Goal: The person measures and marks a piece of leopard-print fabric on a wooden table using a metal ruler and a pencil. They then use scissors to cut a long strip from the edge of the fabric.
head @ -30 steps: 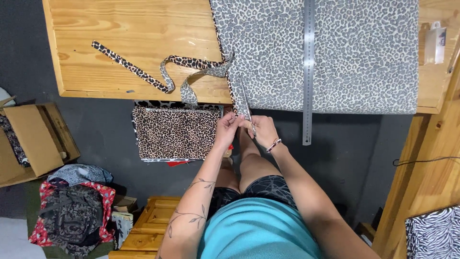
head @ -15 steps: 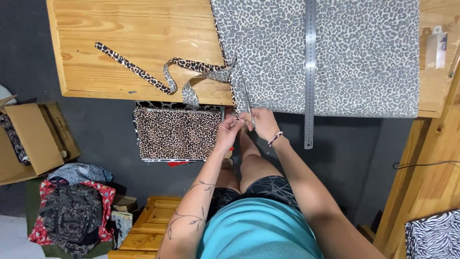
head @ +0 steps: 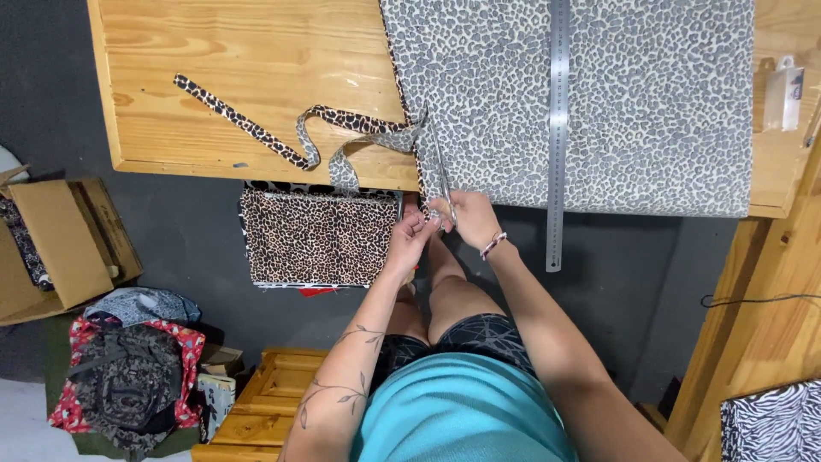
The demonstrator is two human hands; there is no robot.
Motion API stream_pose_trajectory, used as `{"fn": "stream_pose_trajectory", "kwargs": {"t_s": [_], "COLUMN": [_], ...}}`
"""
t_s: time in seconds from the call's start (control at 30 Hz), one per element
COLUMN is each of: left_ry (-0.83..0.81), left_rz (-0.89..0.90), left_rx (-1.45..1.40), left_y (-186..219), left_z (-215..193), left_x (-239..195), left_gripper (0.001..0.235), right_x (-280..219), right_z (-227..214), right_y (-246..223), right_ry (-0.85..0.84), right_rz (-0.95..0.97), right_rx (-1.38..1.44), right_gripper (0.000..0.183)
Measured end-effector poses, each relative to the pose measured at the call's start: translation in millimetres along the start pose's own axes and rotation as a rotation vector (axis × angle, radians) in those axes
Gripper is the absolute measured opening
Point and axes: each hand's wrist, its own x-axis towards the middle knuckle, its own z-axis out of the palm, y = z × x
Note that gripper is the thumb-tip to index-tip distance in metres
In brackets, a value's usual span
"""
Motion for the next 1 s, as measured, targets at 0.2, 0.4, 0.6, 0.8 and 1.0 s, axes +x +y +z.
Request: {"fn": "stream_pose_trajectory", "kwargs": {"t_s": [0.2,0.4,0.6,0.8,1.0], "left_ry": [0.014,0.014,0.042,0.117,0.314], "left_rz": [-0.013,0.010,-0.043,-0.085,0.121], "left_rx": [-0.026,-0.008,-0.015,-0.033,0.484], "left_y": [11,55,14,93,122], "left_z": [3,19,0,-7,-61], "left_x": [-3,-13,-3,-9,33], "left_gripper": [0.024,0.027,0.015,0.017,0.019], "right_x": [15,15,14,-39,-80], "right_z": [-5,-3,0,-8,-15], "right_y": [-8,-7,-10,-12,26], "right_ry": [-0.013,0.010,-0.017,-0.126,-0.044], "right_rz": [-0.033,-0.053,-0.049,0.067,0.073], "right_rx": [-0.013,0.001,0.023,0.078,0.184], "right_gripper": [0.056,0.060,0.062,0.063,0.059]}}
